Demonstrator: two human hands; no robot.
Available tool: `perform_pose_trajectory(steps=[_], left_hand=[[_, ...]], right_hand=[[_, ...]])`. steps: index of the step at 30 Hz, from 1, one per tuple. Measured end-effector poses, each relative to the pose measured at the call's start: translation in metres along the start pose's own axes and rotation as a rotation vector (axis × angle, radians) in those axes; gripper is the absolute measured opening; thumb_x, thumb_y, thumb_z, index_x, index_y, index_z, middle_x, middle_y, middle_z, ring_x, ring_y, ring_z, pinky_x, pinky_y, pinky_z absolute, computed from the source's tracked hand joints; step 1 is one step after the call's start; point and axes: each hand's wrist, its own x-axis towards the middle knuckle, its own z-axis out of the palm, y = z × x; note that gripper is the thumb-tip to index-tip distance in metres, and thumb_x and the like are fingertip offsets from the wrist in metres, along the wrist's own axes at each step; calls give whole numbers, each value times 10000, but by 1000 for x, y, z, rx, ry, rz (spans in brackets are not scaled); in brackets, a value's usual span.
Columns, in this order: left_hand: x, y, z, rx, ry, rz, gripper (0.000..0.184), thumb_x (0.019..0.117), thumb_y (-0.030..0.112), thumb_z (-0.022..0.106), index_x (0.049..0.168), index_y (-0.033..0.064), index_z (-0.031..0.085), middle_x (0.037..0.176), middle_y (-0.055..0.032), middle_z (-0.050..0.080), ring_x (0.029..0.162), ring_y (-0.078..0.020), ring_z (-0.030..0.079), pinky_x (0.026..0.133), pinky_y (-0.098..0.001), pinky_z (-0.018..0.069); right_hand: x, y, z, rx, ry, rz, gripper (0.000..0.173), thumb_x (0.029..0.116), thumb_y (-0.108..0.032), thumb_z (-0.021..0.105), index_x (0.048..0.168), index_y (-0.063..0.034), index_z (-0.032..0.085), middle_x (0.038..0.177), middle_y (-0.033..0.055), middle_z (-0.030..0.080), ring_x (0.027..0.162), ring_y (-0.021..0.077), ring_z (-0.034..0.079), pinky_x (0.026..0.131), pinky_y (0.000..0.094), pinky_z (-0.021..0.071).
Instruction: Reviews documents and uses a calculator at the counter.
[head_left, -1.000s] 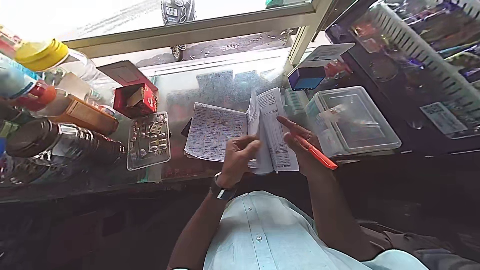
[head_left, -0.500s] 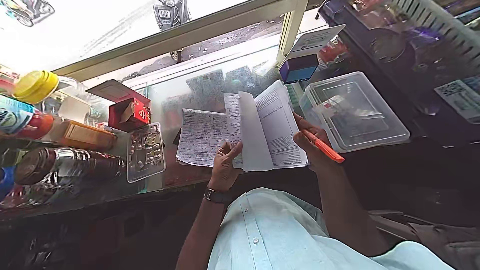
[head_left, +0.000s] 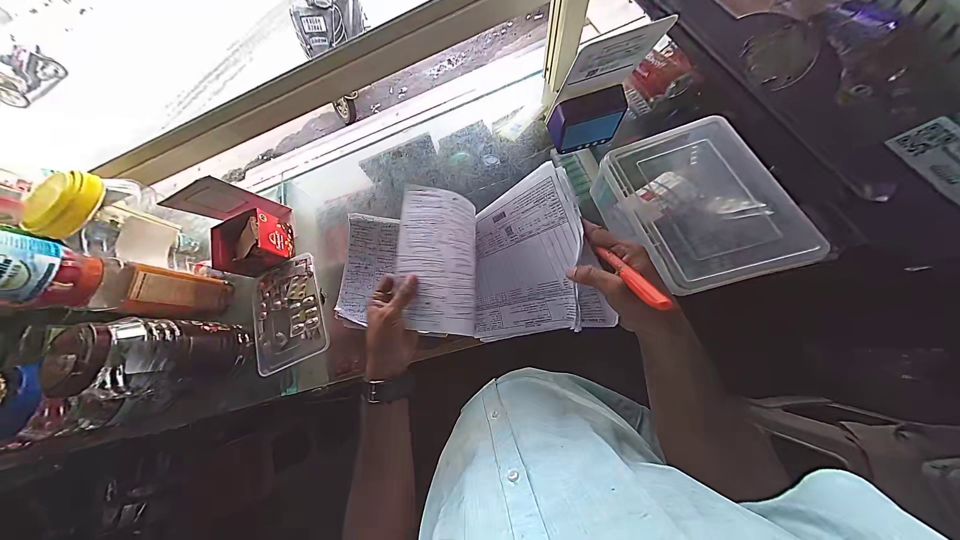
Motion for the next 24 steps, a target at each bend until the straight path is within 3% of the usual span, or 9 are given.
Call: perform_pose_trajectory(steps=[3, 4, 6, 9, 12, 15, 18, 21, 24], left_hand=[[23, 21, -52, 583, 325, 322, 143, 931, 54, 716, 1032, 23, 620, 858, -22, 705, 751, -68, 706, 711, -257, 620], [27, 23, -67, 802, 423, 407, 245, 902, 84, 756, 1108, 6, 649, 977, -63, 710, 862, -91, 699, 799, -272, 591], [26, 25, -83, 1145, 513, 483, 473, 905, 168, 747, 1329, 9, 609, 1338, -186, 633, 1207, -281, 629, 1032, -449, 495], [7, 10, -70, 1217, 408, 589, 437, 930, 216, 698, 1312, 12, 636, 1452, -212, 550, 1359, -357, 515, 1127, -514, 415], [-19, -22, -13, 884, 32, 584, 264, 931, 163, 717, 1131, -11, 720, 1255, -147, 695, 1162, -217, 676, 981, -388, 573], [-46, -35, 50, 763, -348, 439, 419, 909, 328, 764, 1156, -8, 727, 1268, -148, 693, 1146, -225, 688, 944, -408, 602], [-63, -33, 88, 900, -454, 453, 477, 890, 438, 764, 1128, 24, 751, 1171, -109, 738, 973, -193, 731, 796, -385, 614], [-69, -39, 95, 787, -474, 465, 183, 962, 112, 653, 1034, -13, 765, 993, -126, 761, 848, -150, 741, 749, -312, 621], [-69, -53, 92, 633, -426, 452, 98, 920, 23, 684, 909, -31, 765, 813, -106, 741, 698, -85, 691, 654, -241, 580]], right_hand=[[3, 0, -6, 51, 52, 91, 519, 879, 65, 602, 1377, -82, 612, 1371, -7, 628, 1148, 30, 621, 930, 223, 540], [4, -2, -7, 63, 60, 104, 510, 882, 81, 593, 1366, -77, 617, 1343, -6, 642, 1112, 25, 633, 903, 213, 547], [5, -1, -8, 66, 57, 80, 505, 868, 66, 591, 1350, -82, 626, 1281, -19, 672, 1063, 7, 647, 879, 194, 553], [8, 0, -7, 56, 36, 61, 535, 865, 29, 614, 1386, -92, 596, 1186, -31, 694, 994, -10, 652, 847, 176, 550], [10, 0, -7, 32, 11, 42, 554, 873, -79, 693, 1414, -140, 589, 1194, -46, 700, 1021, 3, 666, 863, 193, 571], [8, -5, 0, -19, -11, 9, 605, 866, -181, 753, 1443, -157, 570, 1277, -39, 677, 1119, 29, 649, 938, 227, 564], [4, -13, 8, -109, -9, -13, 659, 835, -259, 780, 1450, -161, 565, 1308, -55, 666, 1154, 2, 630, 968, 210, 542], [-1, -13, 9, -143, -3, -11, 699, 814, -279, 797, 1460, -165, 556, 1323, -56, 661, 1165, 0, 627, 965, 203, 540], [-5, -10, 7, -143, 8, 12, 726, 816, -290, 798, 1482, -169, 534, 1330, -51, 655, 1161, -1, 625, 955, 204, 541]])
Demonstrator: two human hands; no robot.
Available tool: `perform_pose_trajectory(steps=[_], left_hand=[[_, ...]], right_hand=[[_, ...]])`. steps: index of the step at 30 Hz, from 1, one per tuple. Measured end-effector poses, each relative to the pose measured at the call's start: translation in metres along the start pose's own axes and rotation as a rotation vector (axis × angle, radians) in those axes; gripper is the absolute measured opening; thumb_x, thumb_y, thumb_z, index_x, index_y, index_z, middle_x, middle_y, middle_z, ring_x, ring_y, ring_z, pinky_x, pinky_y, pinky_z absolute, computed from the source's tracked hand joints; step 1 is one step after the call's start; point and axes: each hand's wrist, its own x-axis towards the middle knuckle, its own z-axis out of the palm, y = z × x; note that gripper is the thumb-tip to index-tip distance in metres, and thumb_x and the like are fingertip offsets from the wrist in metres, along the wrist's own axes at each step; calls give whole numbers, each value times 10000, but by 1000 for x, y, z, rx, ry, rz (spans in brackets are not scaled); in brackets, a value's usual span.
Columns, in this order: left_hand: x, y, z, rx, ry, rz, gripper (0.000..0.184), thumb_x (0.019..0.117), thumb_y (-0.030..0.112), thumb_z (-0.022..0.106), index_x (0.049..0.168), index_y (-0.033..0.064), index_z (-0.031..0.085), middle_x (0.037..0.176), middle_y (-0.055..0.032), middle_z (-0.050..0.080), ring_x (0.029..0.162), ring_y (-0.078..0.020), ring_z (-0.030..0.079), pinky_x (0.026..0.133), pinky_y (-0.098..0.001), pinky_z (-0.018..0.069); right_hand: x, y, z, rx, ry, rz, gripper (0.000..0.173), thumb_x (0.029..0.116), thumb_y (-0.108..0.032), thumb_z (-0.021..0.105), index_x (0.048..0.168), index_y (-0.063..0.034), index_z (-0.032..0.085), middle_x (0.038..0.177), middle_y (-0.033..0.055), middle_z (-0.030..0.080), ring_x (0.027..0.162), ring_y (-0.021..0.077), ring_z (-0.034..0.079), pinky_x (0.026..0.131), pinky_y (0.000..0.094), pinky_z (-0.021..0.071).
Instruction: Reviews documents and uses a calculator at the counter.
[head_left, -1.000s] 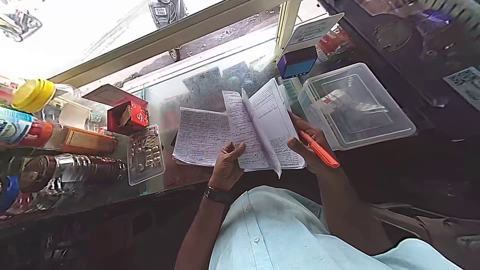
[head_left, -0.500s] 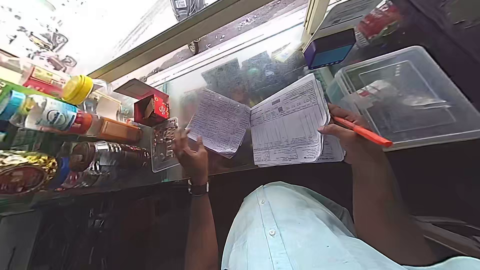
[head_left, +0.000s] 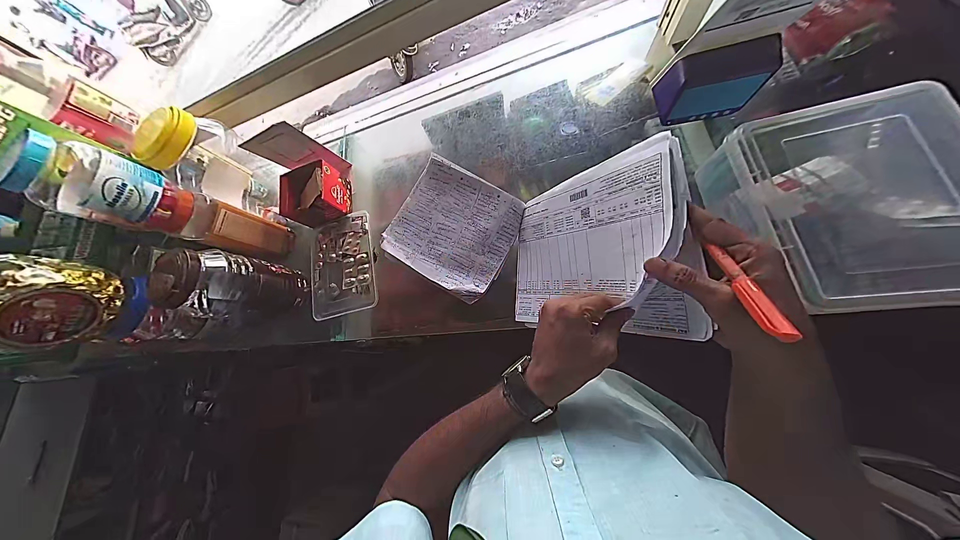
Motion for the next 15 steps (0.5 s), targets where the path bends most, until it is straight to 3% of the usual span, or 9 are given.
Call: perform_pose_trajectory(steps=[2, 4, 5, 7, 10, 13, 15], left_hand=[[0, -6, 2, -67, 43, -35, 96, 851, 60, 790, 813, -20, 754, 735, -81, 723, 641, -61, 662, 607, -223, 555], [1, -10, 5, -212, 81, -124, 242, 776, 75, 863, 686, -3, 653, 620, -35, 629, 552, -47, 573, 537, -218, 493], [3, -10, 3, -316, 86, -186, 272, 762, 44, 869, 665, 8, 618, 601, -24, 617, 531, -49, 581, 522, -222, 517], [6, -8, -3, -523, 108, -289, 156, 828, -38, 774, 725, 2, 664, 644, -16, 668, 580, -46, 637, 579, -230, 568], [5, -9, -30, -617, 202, -371, 68, 925, -27, 666, 878, -17, 714, 760, -39, 721, 711, -85, 698, 724, -290, 616], [9, -26, -97, -397, 450, -348, 51, 915, 18, 712, 957, 34, 689, 807, -20, 733, 742, -119, 723, 731, -349, 643], [15, -54, -156, -75, 676, -308, 123, 904, 86, 760, 977, 52, 667, 806, 0, 711, 721, -95, 707, 686, -318, 632]], right_hand=[[-1, 0, 0, 11, -1, 1, 712, 838, -327, 780, 1488, -183, 530, 1331, -67, 652, 1165, -9, 621, 957, 197, 541], [-1, 1, -1, 43, -5, -13, 701, 842, -349, 788, 1476, -181, 540, 1300, -68, 667, 1150, 1, 634, 952, 196, 548], [-1, 1, -1, 49, -7, -18, 697, 837, -362, 790, 1465, -178, 550, 1300, -67, 668, 1158, 5, 632, 961, 197, 544], [0, 0, -2, 56, -13, -8, 655, 840, -299, 788, 1442, -171, 566, 1315, -55, 665, 1166, 17, 635, 963, 205, 548], [1, 4, -4, 72, 5, 14, 609, 851, -23, 693, 1438, -131, 569, 1325, -17, 655, 1096, 30, 661, 895, 211, 573], [2, 8, -8, 94, 37, 35, 619, 866, 68, 607, 1455, -116, 558, 1370, -12, 635, 1103, 31, 656, 894, 216, 571], [2, 8, -11, 103, 28, 29, 607, 885, 73, 584, 1462, -114, 548, 1366, -8, 637, 1110, 36, 654, 903, 217, 567]])
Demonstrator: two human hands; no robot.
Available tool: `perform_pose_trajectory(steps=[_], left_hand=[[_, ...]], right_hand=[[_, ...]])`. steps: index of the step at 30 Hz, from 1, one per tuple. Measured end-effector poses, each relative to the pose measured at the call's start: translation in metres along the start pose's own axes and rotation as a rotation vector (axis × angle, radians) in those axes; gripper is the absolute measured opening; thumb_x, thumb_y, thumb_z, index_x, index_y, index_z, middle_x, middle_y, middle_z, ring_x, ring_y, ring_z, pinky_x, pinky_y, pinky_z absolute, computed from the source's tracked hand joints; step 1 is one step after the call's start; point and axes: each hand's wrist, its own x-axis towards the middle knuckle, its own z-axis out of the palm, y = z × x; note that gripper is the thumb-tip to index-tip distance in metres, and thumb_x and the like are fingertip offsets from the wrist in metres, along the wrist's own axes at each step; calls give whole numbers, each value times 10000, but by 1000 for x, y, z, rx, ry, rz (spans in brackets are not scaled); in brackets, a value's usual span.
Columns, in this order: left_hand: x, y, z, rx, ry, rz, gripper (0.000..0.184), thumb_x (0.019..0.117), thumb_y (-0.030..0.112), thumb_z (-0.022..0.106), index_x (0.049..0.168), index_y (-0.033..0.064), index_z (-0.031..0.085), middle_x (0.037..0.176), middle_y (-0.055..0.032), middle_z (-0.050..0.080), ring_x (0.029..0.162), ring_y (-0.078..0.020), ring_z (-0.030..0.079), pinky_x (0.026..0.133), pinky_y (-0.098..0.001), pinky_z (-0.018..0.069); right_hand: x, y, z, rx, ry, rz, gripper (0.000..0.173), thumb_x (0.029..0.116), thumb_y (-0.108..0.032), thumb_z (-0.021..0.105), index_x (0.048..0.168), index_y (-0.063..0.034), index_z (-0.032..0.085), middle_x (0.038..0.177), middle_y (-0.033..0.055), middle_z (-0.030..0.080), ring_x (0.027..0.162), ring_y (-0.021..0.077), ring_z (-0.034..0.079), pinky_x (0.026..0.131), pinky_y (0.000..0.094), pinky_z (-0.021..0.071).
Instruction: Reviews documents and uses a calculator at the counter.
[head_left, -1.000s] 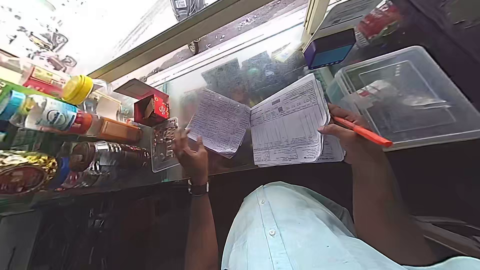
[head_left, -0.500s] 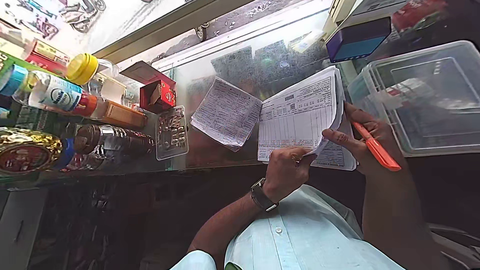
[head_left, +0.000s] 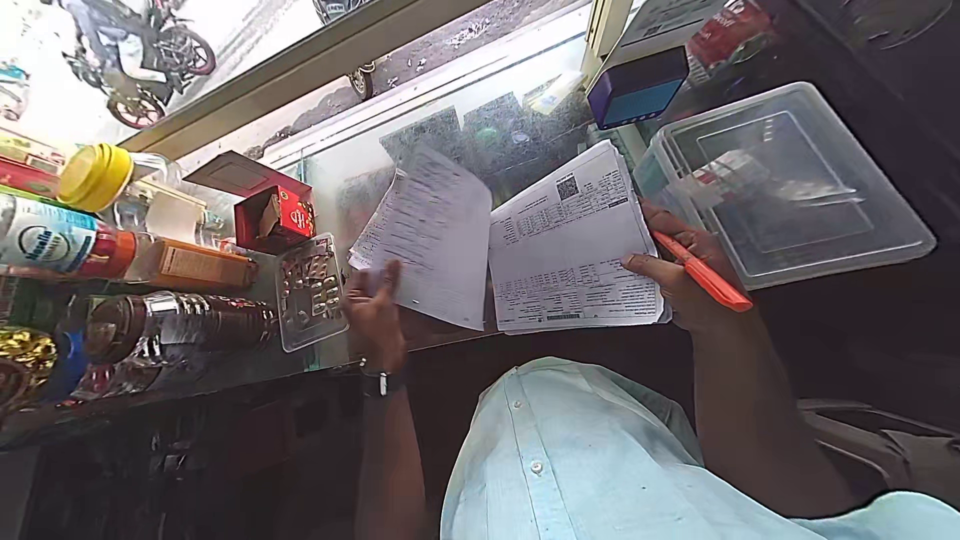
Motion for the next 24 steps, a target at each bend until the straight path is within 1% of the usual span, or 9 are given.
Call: perform_pose_trajectory(steps=[2, 5, 8, 13, 15, 17, 20, 22, 24], left_hand=[[37, -21, -35, 305, 269, 136, 262, 874, 133, 809, 1080, 35, 679, 925, -46, 712, 768, -92, 696, 695, -277, 597], [37, -23, -50, 568, 327, 260, 469, 946, 188, 699, 1365, 14, 577, 1341, -190, 604, 1157, -249, 632, 936, -381, 544], [-16, -19, -7, 450, 48, 371, 354, 952, 175, 688, 1241, -26, 649, 1243, -180, 668, 1134, -232, 665, 954, -391, 571], [-63, -41, 62, 470, -359, 491, 184, 938, 218, 714, 1067, 110, 789, 1209, -50, 732, 1223, -227, 638, 1045, -429, 516], [-55, -39, 64, 547, -375, 536, 218, 965, 210, 671, 1140, 127, 772, 1295, -51, 698, 1294, -258, 594, 1092, -461, 479], [-36, -28, 56, 688, -392, 590, 294, 988, 200, 631, 1267, 171, 720, 1425, -50, 618, 1383, -290, 512, 1119, -501, 439], [-4, -2, 50, 899, -518, 673, 704, 868, 209, 790, 1507, 269, 501, 1646, -99, 334, 1508, -406, 284, 1122, -605, 378], [11, 7, 52, 935, -649, 726, 931, 767, 209, 872, 1564, 325, 404, 1707, -108, 167, 1538, -466, 139, 1164, -661, 268], [17, 13, 54, 881, -817, 765, 806, 754, 167, 874, 1473, 330, 547, 1703, -100, 199, 1542, -486, 97, 1175, -711, 179]], right_hand=[[0, -1, 1, -10, -13, -14, 607, 875, 65, 580, 1457, -108, 550, 1366, -8, 635, 1113, 30, 649, 909, 212, 560], [2, -2, 5, -15, -5, -36, 613, 857, 40, 589, 1449, -118, 565, 1359, -18, 644, 1113, 21, 650, 900, 211, 565], [1, -2, 4, -28, 7, -35, 563, 856, 30, 591, 1400, -117, 605, 1409, -25, 613, 1160, 24, 632, 928, 220, 560], [4, -3, -2, -145, -14, -114, 541, 847, -33, 608, 1383, -100, 612, 1421, -7, 607, 1211, 14, 602, 992, 218, 523], [0, -14, -15, -308, -66, -229, 533, 873, -110, 605, 1405, -79, 600, 1367, 36, 643, 1157, -19, 612, 978, 181, 505], [-5, -31, -28, -439, -110, -409, 451, 929, -169, 591, 1361, -51, 638, 1113, 61, 714, 934, -57, 604, 832, 135, 490], [-9, -51, -45, -402, -210, -676, 281, 1007, -182, 575, 1246, -130, 713, 930, -30, 715, 834, -74, 601, 765, 93, 487], [-10, -64, -52, -327, -299, -752, 221, 1022, -148, 558, 1167, -188, 721, 1010, -72, 722, 936, -15, 663, 833, 149, 553], [-10, -74, -59, -283, -341, -779, 263, 1029, -133, 536, 1182, -238, 722, 1103, -98, 712, 1036, 20, 668, 893, 185, 568]])
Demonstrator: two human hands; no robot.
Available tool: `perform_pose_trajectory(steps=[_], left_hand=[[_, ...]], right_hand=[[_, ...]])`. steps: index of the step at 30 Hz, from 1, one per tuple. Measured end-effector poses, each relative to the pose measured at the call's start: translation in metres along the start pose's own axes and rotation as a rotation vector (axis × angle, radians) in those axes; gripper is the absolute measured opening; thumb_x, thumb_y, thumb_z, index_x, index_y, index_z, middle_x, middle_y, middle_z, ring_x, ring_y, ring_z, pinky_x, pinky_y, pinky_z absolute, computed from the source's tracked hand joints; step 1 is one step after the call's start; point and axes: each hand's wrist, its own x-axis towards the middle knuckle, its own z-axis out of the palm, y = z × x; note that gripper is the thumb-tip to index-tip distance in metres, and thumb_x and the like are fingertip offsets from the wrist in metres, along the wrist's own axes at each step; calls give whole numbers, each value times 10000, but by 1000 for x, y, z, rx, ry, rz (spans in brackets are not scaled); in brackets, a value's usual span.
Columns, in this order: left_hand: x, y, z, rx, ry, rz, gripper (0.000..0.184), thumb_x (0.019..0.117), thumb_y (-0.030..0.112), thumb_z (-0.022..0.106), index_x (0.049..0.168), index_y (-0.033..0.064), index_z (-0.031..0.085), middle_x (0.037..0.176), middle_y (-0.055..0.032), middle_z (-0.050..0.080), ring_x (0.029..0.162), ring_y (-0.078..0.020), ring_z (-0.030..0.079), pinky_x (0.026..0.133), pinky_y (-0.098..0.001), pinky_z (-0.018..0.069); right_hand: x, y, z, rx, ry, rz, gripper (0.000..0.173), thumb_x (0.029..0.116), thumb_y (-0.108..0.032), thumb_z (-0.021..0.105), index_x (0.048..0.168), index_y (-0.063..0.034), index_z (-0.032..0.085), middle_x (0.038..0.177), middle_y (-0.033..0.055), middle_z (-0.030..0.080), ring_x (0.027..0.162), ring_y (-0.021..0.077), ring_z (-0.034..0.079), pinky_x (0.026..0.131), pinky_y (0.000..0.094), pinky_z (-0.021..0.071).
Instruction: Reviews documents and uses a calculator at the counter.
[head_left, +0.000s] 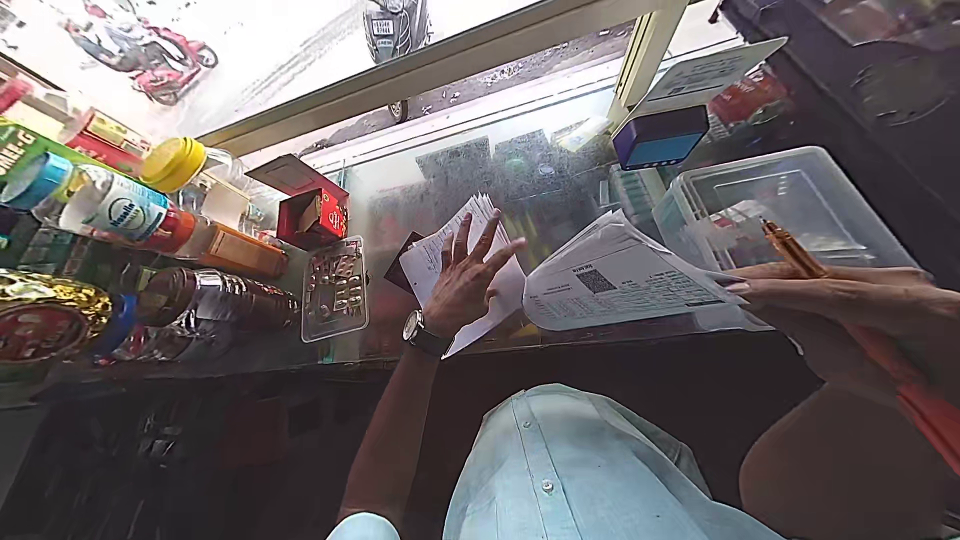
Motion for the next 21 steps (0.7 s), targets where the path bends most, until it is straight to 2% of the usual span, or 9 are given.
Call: perform_pose_trajectory(steps=[3, 6, 8, 10, 12, 15, 17, 19, 21], left_hand=[[1, 3, 1, -139, -113, 133, 429, 845, 124, 784, 1245, 267, 724, 1670, -3, 315, 1571, -390, 88, 1199, -684, 109], [-4, 14, 3, -273, -163, 208, 463, 849, 36, 729, 1283, 197, 696, 1592, 35, 453, 1563, -323, 186, 1225, -636, 113], [-9, 20, 4, -337, -226, 234, 514, 841, -10, 709, 1322, 167, 680, 1569, 16, 487, 1550, -349, 223, 1212, -653, 113], [-13, 23, 2, -342, -319, 245, 430, 849, 9, 715, 1248, 169, 703, 1588, 9, 461, 1551, -380, 199, 1199, -678, 96], [-19, 23, -4, -375, -341, 246, 306, 862, 49, 742, 1153, 143, 722, 1530, 1, 530, 1550, -369, 211, 1210, -668, 67], [-36, 17, -20, -472, -126, 293, 86, 941, 136, 707, 1017, 107, 736, 1213, 0, 725, 1451, -289, 423, 1247, -587, 146], [-48, 16, -40, -521, 54, 342, 143, 1001, 228, 652, 965, 107, 719, 1116, -11, 742, 1381, -252, 501, 1247, -551, 178], [-53, 24, -72, -527, 220, 396, 180, 1024, 287, 614, 951, 137, 682, 1260, -48, 668, 1429, -260, 443, 1255, -527, 224], [-57, 39, -96, -539, 347, 426, 176, 1029, 320, 601, 950, 179, 672, 1485, -35, 504, 1520, -254, 288, 1267, -471, 245]], right_hand=[[1, 6, -13, -12, 35, -66, 284, 1034, -130, 531, 1244, -234, 691, 1223, -117, 697, 1146, 10, 642, 988, 197, 538], [-5, 31, -15, 45, 102, -162, 273, 1005, -68, 580, 1232, -104, 728, 1189, 28, 735, 1074, 150, 702, 970, 326, 596], [8, 15, -9, 6, 122, -117, 237, 1014, -95, 582, 1191, -160, 726, 1142, -53, 736, 1073, 69, 689, 962, 248, 572], [21, -2, -8, -29, 129, -74, 232, 1030, -127, 560, 1180, -204, 719, 1135, -127, 724, 1084, -19, 657, 962, 167, 536], [21, 1, -13, -87, 173, -65, 215, 1012, -136, 589, 1178, -160, 723, 1124, -91, 734, 1045, -26, 666, 933, 157, 544], [21, 13, -14, -120, 315, 26, 252, 950, -128, 658, 1195, -103, 714, 1163, -56, 722, 1082, -7, 656, 968, 181, 536], [31, 9, -6, -94, 406, 176, 335, 891, -100, 662, 1224, -58, 672, 1177, -50, 683, 1093, -48, 618, 973, 144, 504], [49, 10, 1, 62, 434, 367, 430, 856, -53, 662, 1284, -97, 640, 1105, -85, 672, 943, -83, 613, 827, 103, 515], [63, 33, 16, 326, 351, 476, 482, 838, -28, 637, 1301, -161, 658, 1034, -74, 709, 830, -20, 648, 712, 154, 554]])
